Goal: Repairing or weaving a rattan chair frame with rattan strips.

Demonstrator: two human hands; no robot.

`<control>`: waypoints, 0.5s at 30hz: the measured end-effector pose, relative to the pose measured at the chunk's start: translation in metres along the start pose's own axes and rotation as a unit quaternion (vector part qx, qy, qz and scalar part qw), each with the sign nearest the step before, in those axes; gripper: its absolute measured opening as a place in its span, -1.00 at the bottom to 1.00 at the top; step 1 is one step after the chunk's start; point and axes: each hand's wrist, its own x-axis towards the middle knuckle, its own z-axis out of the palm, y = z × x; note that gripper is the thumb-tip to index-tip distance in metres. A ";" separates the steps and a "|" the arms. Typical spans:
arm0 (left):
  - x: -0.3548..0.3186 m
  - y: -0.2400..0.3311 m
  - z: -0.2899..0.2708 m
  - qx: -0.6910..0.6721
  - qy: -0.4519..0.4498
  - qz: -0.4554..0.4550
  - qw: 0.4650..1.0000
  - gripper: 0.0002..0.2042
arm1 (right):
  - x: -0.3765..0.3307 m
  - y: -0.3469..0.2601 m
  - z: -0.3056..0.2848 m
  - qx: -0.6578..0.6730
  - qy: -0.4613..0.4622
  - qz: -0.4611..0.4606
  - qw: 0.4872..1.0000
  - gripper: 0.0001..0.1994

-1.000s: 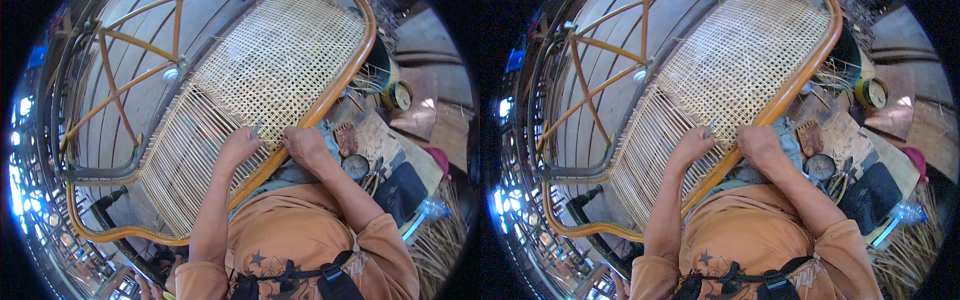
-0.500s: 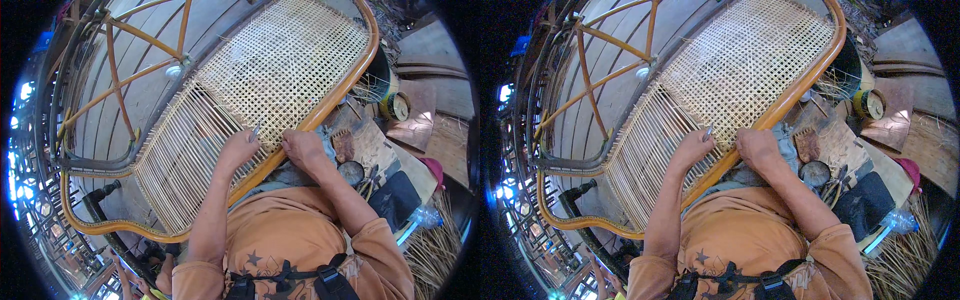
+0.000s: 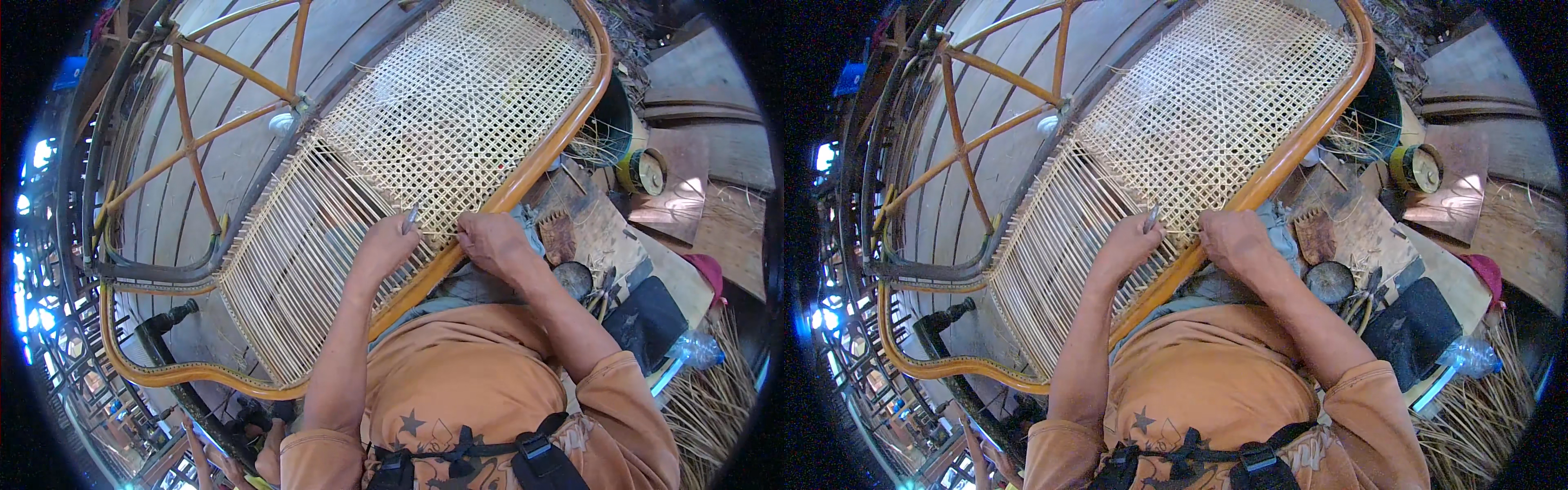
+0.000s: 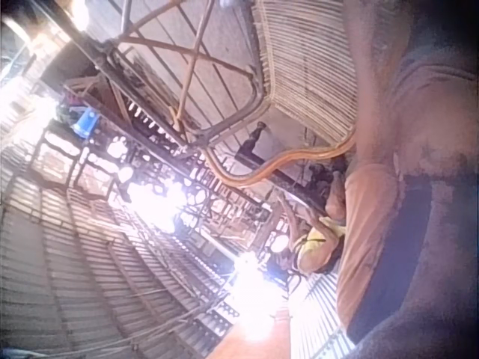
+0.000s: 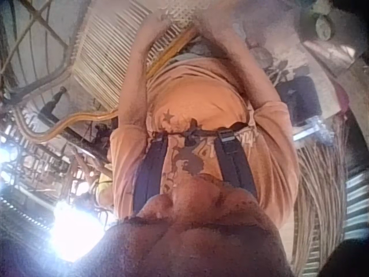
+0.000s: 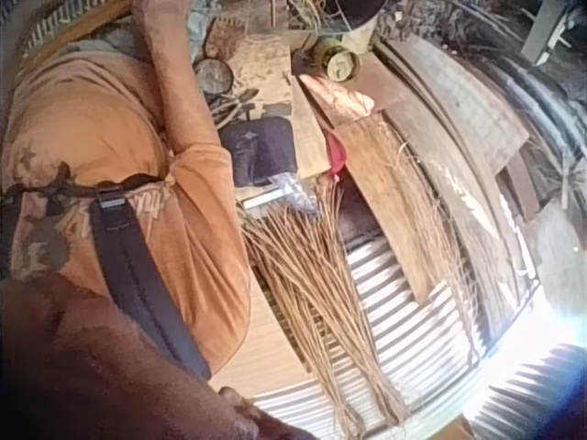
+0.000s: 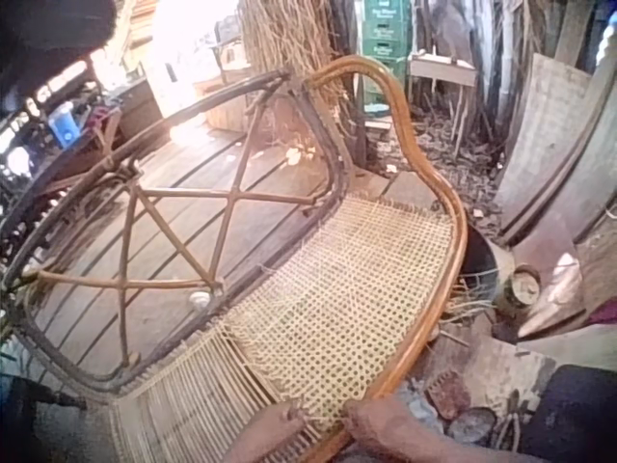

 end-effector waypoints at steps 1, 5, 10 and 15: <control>-0.002 0.002 0.000 0.002 0.004 0.004 1.000 -0.78 | 0.000 0.000 -0.002 -0.001 0.001 0.002 1.000 -0.84; -0.004 0.013 -0.003 0.024 -0.007 -0.020 0.999 -0.76 | 0.003 0.000 -0.007 -0.001 -0.044 -0.002 0.999 -0.85; -0.002 0.027 -0.007 0.129 -0.021 0.037 0.991 -0.73 | 0.002 0.002 0.000 -0.003 -0.012 -0.007 1.000 -0.86; 0.002 0.026 -0.015 0.167 -0.059 0.058 0.983 -0.71 | 0.001 -0.005 0.000 -0.018 -0.021 0.020 0.999 -0.84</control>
